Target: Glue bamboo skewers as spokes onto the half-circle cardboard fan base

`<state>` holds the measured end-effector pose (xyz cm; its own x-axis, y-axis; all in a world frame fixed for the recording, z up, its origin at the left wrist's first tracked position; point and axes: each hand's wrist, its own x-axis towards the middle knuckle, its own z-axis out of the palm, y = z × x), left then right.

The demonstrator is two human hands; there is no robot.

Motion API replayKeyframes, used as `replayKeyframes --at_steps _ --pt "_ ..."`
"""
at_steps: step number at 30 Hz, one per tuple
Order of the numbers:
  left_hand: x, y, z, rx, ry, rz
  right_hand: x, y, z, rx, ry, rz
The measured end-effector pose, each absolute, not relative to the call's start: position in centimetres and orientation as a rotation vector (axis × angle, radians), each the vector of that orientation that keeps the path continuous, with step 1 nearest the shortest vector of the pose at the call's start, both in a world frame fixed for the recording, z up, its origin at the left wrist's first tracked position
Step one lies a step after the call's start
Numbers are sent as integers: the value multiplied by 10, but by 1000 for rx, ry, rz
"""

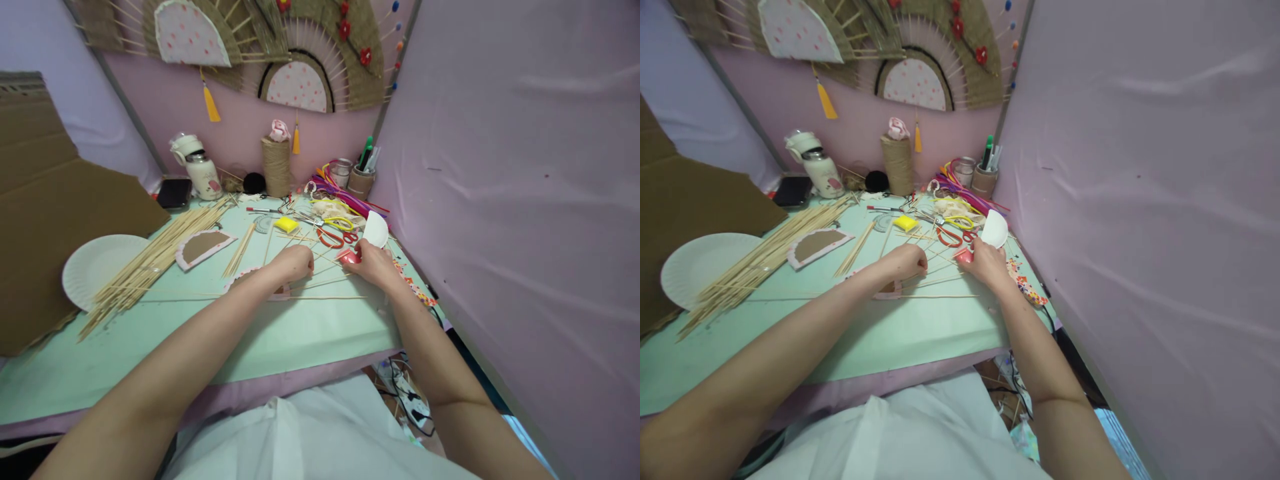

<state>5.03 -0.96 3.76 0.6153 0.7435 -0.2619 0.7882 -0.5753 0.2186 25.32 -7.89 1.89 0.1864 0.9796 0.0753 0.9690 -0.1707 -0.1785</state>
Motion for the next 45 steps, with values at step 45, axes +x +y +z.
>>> replayKeyframes --at_steps 45 --pt "30 -27 52 2508 1251 172 279 -113 19 -2232 -1746 251"
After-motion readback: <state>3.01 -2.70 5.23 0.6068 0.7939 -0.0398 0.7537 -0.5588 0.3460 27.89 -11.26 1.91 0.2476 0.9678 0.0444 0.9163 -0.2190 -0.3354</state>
